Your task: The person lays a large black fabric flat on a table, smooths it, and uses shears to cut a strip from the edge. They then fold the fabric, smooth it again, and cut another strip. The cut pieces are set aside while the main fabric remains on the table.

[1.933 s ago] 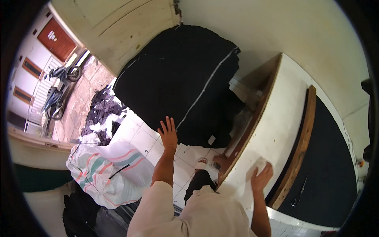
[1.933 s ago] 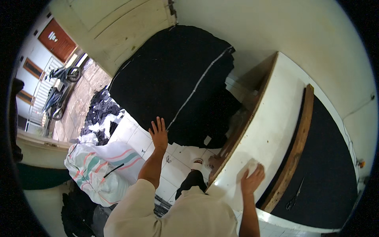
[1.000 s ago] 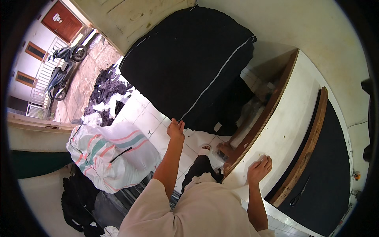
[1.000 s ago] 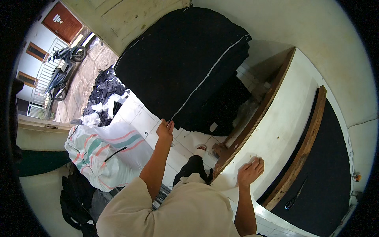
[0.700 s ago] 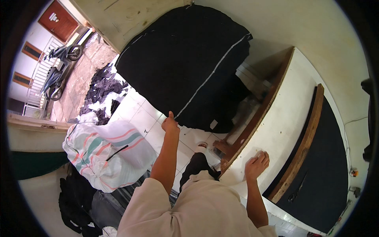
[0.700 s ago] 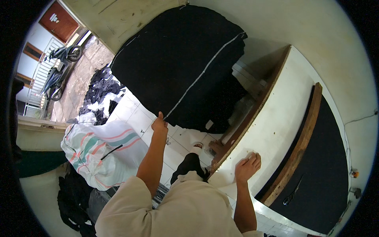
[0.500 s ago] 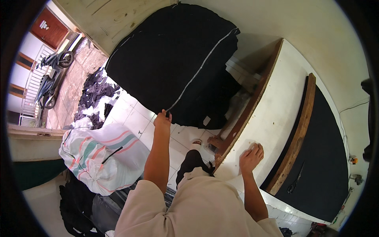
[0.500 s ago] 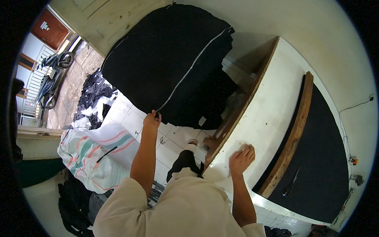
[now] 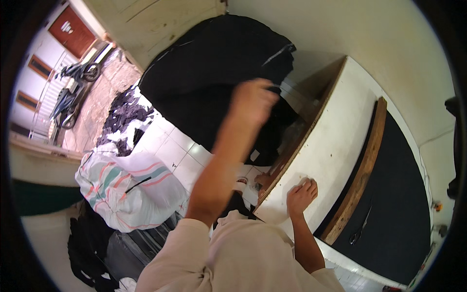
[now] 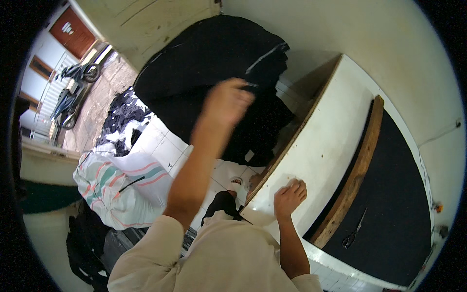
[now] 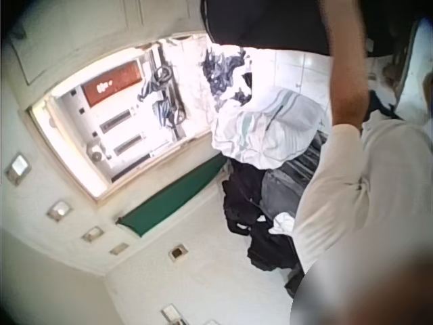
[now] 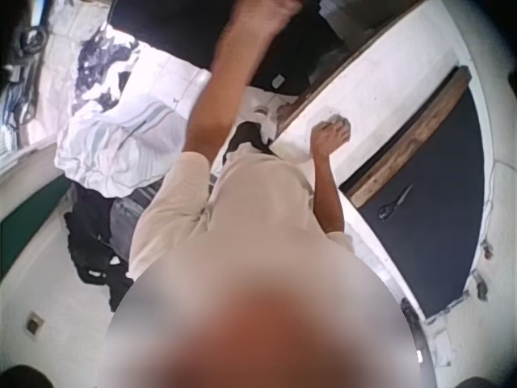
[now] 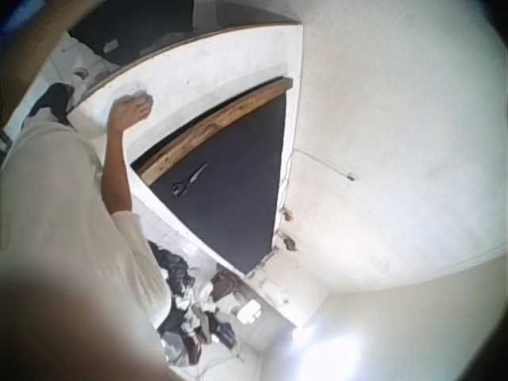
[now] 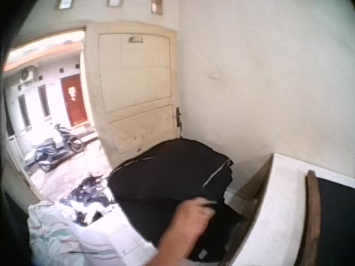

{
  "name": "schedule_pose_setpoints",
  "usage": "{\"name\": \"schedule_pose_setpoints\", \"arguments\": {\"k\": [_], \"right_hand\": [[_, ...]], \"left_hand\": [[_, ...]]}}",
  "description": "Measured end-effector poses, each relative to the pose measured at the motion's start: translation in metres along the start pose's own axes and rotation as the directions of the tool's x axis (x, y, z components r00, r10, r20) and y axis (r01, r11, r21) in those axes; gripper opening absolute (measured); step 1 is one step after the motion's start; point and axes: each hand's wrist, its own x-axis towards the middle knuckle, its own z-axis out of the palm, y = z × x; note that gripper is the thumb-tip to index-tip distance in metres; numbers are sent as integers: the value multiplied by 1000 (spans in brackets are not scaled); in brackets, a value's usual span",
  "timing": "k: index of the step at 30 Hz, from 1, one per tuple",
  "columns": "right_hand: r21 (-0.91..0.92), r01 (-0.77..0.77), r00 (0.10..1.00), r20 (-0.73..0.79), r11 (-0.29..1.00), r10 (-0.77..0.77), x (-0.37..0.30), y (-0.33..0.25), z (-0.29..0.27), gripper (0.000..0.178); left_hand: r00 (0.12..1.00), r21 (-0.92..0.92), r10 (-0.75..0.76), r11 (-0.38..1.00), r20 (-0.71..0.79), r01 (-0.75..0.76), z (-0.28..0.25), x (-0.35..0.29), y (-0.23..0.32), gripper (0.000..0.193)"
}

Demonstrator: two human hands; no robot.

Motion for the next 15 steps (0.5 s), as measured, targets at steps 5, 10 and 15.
{"name": "schedule_pose_setpoints", "arguments": {"k": [5,10,15], "right_hand": [[240,-99,989,128,966,70,25,0,3,46],[542,-217,947,319,812,40,123,-13,-18,47],[666,-127,897,394,735,-202,252,-41,-114,48]], "left_hand": [[909,-566,181,821,375,70,122,-137,199,28],[230,-936,969,158,86,-315,142,-221,223,31],[906,-786,396,603,147,-136,125,-173,71,41]]}}
